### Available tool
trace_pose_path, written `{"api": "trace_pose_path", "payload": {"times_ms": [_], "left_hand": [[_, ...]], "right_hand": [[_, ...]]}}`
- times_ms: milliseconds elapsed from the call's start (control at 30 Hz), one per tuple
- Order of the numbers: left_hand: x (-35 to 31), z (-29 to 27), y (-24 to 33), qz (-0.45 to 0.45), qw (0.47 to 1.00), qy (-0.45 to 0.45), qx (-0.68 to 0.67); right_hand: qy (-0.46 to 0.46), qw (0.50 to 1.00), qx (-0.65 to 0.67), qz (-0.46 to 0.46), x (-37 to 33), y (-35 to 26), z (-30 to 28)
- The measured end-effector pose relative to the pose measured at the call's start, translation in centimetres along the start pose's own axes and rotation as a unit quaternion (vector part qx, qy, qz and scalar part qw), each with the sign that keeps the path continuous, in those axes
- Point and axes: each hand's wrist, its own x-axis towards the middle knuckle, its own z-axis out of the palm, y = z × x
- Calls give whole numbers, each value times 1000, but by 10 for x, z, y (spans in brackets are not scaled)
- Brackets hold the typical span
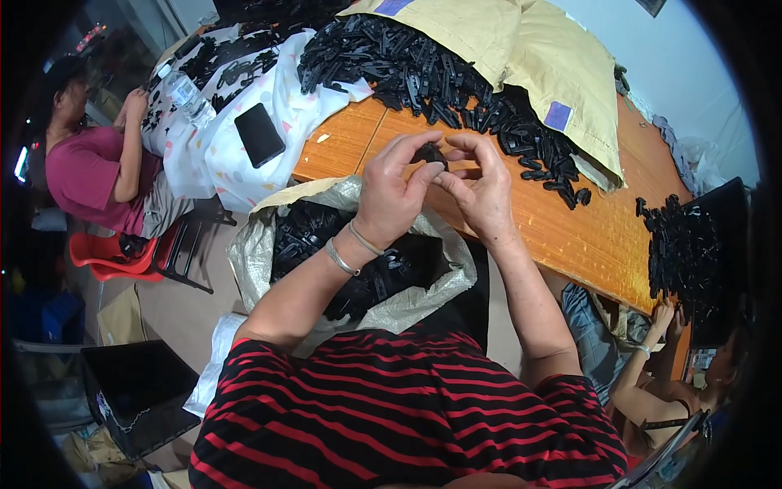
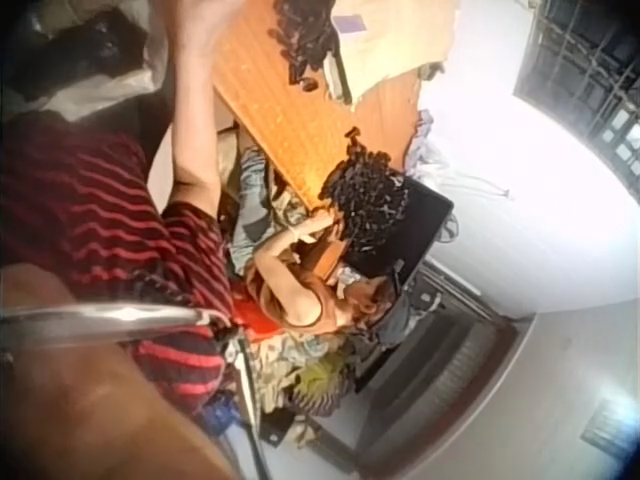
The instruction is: Sorting and inspecting small black plastic parts on a workshop table.
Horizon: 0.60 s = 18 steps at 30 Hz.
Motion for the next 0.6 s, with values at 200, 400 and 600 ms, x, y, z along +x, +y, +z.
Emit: {"api": "trace_pose_path", "payload": {"times_ms": [200, 400, 600], "left_hand": [[-5, 1, 14, 14, 1000, -12, 17], [-8, -9, 16, -115, 979, 29, -165], [-13, -86, 6, -208, 927, -311, 33]], "right_hand": [[-80, 995, 25, 60, -9, 8, -2], [-108, 991, 43, 73, -14, 6, 8], [-273, 961, -32, 38, -13, 10, -12]]}}
